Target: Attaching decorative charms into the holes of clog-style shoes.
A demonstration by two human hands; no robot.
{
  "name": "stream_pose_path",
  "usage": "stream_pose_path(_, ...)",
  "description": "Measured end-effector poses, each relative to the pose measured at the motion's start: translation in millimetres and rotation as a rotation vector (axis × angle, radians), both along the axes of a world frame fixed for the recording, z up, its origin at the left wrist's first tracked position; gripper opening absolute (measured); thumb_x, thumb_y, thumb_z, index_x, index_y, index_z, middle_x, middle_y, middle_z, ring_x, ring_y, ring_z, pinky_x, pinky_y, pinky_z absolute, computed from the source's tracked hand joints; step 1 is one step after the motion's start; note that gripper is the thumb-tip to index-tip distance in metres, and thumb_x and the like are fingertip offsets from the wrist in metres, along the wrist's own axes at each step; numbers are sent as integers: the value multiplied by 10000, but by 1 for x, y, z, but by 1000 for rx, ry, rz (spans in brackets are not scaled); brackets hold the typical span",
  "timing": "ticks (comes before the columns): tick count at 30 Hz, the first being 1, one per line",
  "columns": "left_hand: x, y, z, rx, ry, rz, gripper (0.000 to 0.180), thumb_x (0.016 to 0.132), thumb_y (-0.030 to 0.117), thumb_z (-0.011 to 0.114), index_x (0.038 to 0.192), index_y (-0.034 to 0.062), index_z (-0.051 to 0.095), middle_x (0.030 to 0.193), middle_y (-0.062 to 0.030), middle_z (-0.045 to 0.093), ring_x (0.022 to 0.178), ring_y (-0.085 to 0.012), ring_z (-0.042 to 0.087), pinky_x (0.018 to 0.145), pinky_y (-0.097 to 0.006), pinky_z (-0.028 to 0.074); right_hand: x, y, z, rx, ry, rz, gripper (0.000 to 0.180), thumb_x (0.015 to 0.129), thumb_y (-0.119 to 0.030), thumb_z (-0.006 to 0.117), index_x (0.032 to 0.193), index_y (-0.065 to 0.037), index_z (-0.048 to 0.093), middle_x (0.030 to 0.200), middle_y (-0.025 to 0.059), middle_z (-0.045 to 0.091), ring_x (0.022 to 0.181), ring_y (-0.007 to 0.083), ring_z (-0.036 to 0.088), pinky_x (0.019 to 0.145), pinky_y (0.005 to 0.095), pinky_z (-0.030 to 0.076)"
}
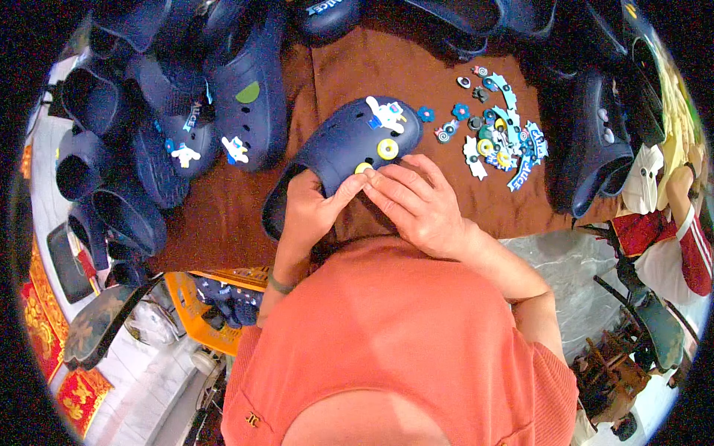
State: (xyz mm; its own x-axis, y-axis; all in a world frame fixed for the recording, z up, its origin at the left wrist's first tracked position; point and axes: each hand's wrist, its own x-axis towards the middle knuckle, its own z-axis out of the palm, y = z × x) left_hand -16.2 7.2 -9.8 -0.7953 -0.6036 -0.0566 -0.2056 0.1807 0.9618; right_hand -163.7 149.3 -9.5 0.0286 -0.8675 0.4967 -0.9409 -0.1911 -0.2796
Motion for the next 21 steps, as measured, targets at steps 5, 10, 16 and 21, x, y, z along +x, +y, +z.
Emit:
stream_pose_path(5,-1,6,-9,20,-36,37,242,861,166,721,998,-32,691,925,-105,722,822,-153,669,742,-296,522,-14,-2,-5,-70,-130,14,356,686,-68,710,1040,-92,695,1103,21,677,1010,205,608,902,441,436)
stream_pose_path(10,-6,7,-3,15,53,62,255,845,213,730,921,-25,682,858,-187,693,761,-310,679,679,-374,514,-18,-12,-17,-166,-101,-25,275,716,-104,727,988,-91,689,1060,24,685,956,210,617,884,442,441)
stream_pose_path(16,0,1,2,-198,27,-5,246,766,170,750,888,-22,656,795,-192,662,701,-349,646,643,-391,503,-21,-13,-16,-177,-48,29,243,750,-124,746,982,-90,685,1022,29,687,929,210,616,866,432,446)
stream_pose_path(21,1,-1,-1,-137,19,1,233,717,138,737,866,-21,655,771,-193,652,693,-347,643,644,-390,504,-17,-18,-16,-174,-89,22,346,665,-62,808,990,-77,688,979,46,664,886,227,608,870,452,444)
